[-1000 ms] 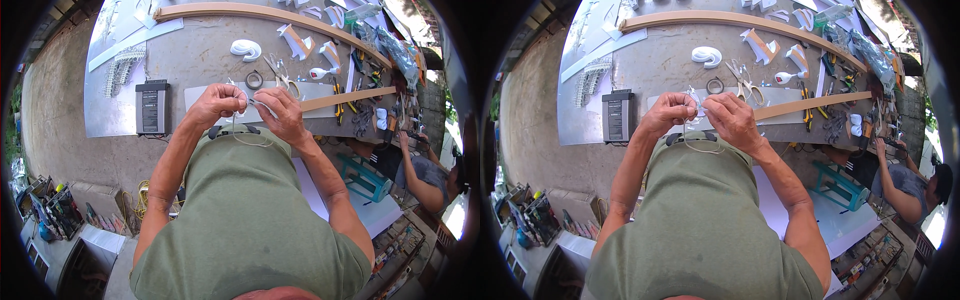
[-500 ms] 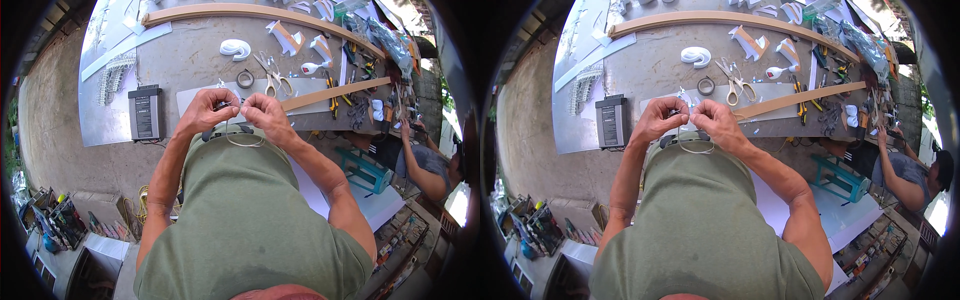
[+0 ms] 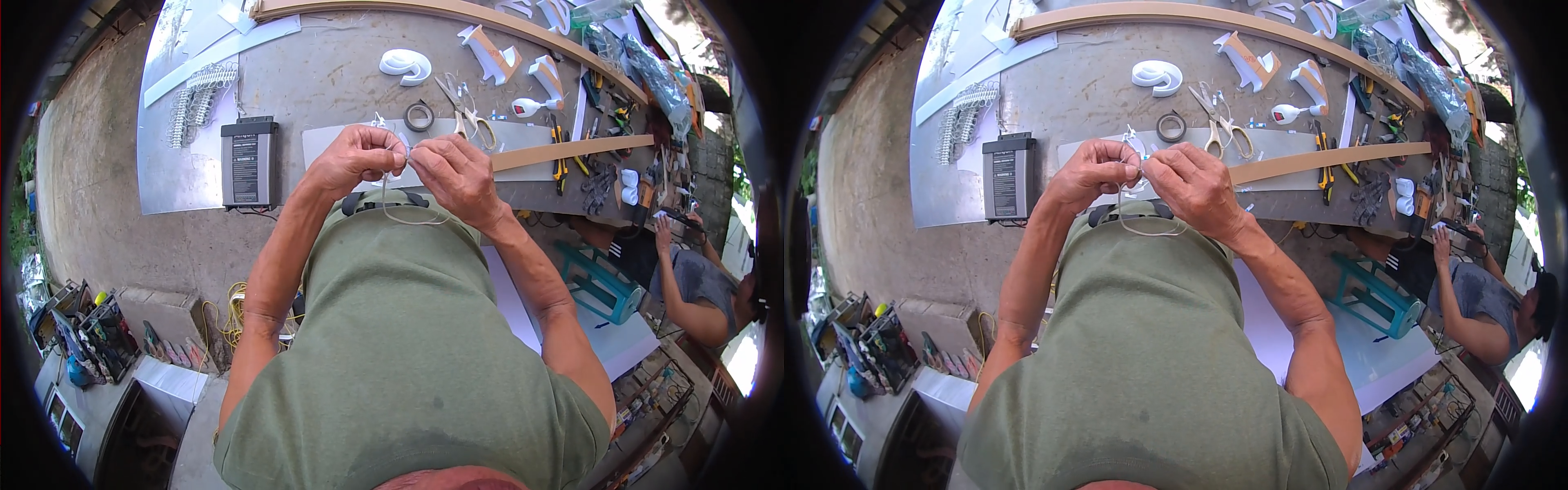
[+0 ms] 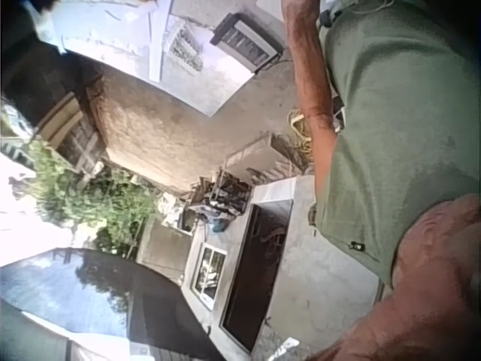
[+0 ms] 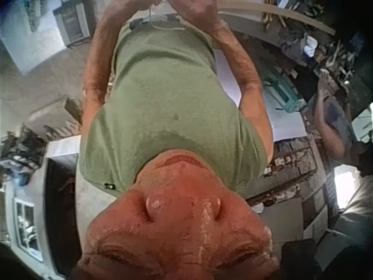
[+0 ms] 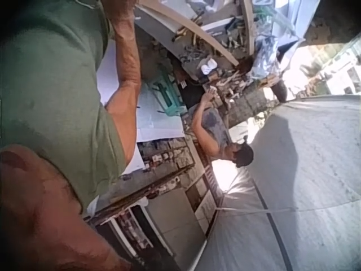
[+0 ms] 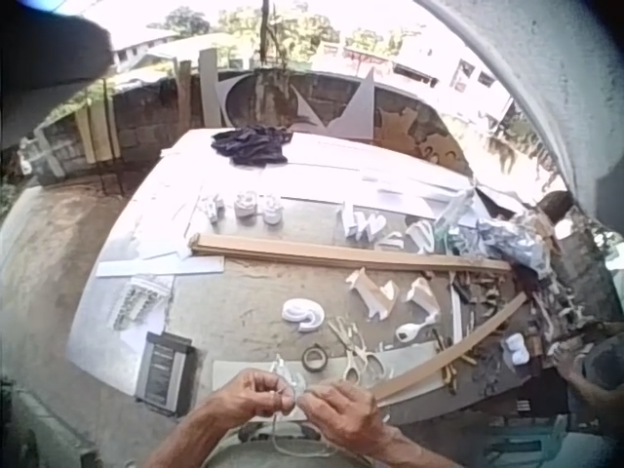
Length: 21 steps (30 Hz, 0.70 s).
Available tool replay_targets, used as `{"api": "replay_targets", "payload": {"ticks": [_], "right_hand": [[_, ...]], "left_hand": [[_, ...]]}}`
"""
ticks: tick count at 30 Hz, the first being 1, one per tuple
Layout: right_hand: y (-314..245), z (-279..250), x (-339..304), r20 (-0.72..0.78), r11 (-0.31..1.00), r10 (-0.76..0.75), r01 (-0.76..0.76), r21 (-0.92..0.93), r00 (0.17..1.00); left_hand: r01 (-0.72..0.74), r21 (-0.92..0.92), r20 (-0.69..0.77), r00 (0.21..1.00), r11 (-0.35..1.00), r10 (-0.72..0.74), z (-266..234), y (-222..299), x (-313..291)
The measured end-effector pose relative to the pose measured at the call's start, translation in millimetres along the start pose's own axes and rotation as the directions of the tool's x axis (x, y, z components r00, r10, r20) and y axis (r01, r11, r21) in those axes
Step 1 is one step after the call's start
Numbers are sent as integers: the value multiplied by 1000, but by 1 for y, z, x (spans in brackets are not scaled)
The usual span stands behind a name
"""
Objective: Assembling and wiring LED-backlit channel letters for a sign.
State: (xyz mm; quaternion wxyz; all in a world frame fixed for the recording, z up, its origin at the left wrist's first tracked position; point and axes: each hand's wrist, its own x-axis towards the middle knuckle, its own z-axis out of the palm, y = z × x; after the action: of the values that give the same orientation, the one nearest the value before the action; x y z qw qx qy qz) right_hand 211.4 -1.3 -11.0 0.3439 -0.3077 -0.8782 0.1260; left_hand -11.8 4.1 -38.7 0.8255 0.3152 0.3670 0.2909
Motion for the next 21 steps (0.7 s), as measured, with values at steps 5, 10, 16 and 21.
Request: {"api": "replay_targets", "payload": {"ticks": [5, 10, 16, 21], "right_hand": [[0, 0, 0, 20, 997, -57, 58, -48, 998], [-5, -6, -7, 685, -165, 539, -736, 657, 490], [-11, -3, 1, 332, 486, 611, -672, 558, 718], [-3, 5, 1, -20, 988, 108, -105, 116, 994]], "left_hand": [[20, -9, 16, 1000, 1000, -19, -1, -1, -2], [-171, 208, 1, 985, 963, 175, 10, 0, -4], [-38, 66, -18, 999, 997, 39, 0, -1, -3], [0, -52, 18, 1000, 999, 1, -3, -5, -3]]}}
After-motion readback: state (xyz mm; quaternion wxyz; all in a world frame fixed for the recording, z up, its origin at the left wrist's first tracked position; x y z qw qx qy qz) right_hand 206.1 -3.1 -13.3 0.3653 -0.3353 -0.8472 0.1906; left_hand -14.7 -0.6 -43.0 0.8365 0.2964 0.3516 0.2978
